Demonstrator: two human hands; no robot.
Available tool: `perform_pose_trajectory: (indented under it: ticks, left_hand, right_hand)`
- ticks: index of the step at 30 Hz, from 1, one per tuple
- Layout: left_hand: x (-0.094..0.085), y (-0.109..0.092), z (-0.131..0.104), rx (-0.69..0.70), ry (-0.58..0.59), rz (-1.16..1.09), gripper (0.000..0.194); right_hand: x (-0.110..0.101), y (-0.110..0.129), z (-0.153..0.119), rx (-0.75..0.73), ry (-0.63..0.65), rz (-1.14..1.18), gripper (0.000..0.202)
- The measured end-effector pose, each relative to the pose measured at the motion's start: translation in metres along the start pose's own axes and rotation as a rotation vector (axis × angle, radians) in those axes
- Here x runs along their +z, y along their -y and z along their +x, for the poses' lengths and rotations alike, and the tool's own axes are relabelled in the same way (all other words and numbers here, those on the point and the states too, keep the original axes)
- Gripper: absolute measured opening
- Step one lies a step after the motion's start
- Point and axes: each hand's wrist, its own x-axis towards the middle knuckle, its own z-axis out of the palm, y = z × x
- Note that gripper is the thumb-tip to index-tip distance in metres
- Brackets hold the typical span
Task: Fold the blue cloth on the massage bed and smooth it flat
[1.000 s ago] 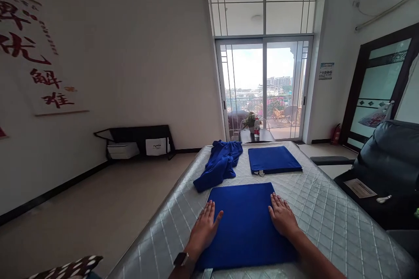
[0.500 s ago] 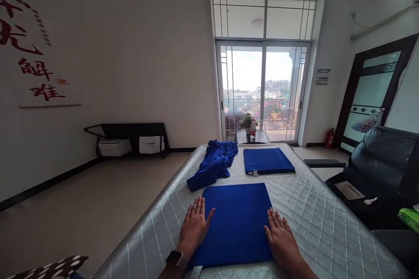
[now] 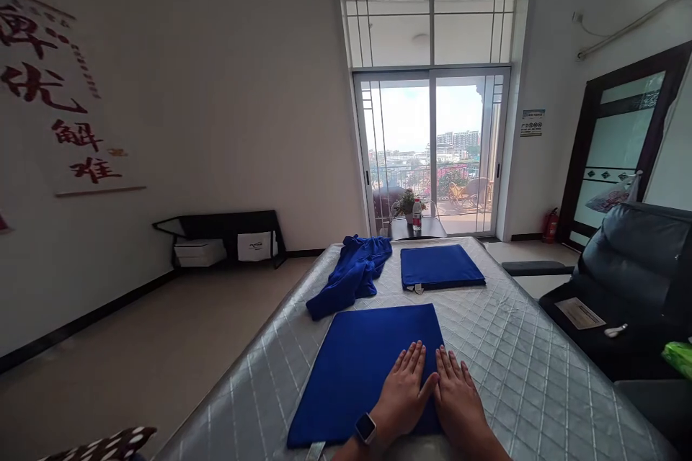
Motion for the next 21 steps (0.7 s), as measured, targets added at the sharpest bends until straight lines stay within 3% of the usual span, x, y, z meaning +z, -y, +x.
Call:
perform_pose_trajectory:
  ticks: [4, 12, 16, 21]
  left_hand:
    - [-0.01, 0.03, -0.023, -0.097, 0.05, 0.025, 0.069]
    - [-0.029, 0.12, -0.116, -0.385, 0.054, 0.098, 0.071]
    - [-0.029, 0.133, -0.137, -0.451, 0.005, 0.1, 0.075]
    - [-0.031, 0.128, -0.138, -0.433, -0.037, 0.083, 0.071]
  right_hand:
    - [0.001, 0.0, 0.001, 0.021, -0.007, 0.007, 0.063]
    - [0.008, -0.002, 0.005, 0.017, -0.011, 0.011, 0.062]
    - [0.012, -0.003, 0.006, 0.009, -0.018, -0.003, 0.063]
    - [0.008, -0.004, 0.002, -0.024, -0.047, 0.011, 0.063]
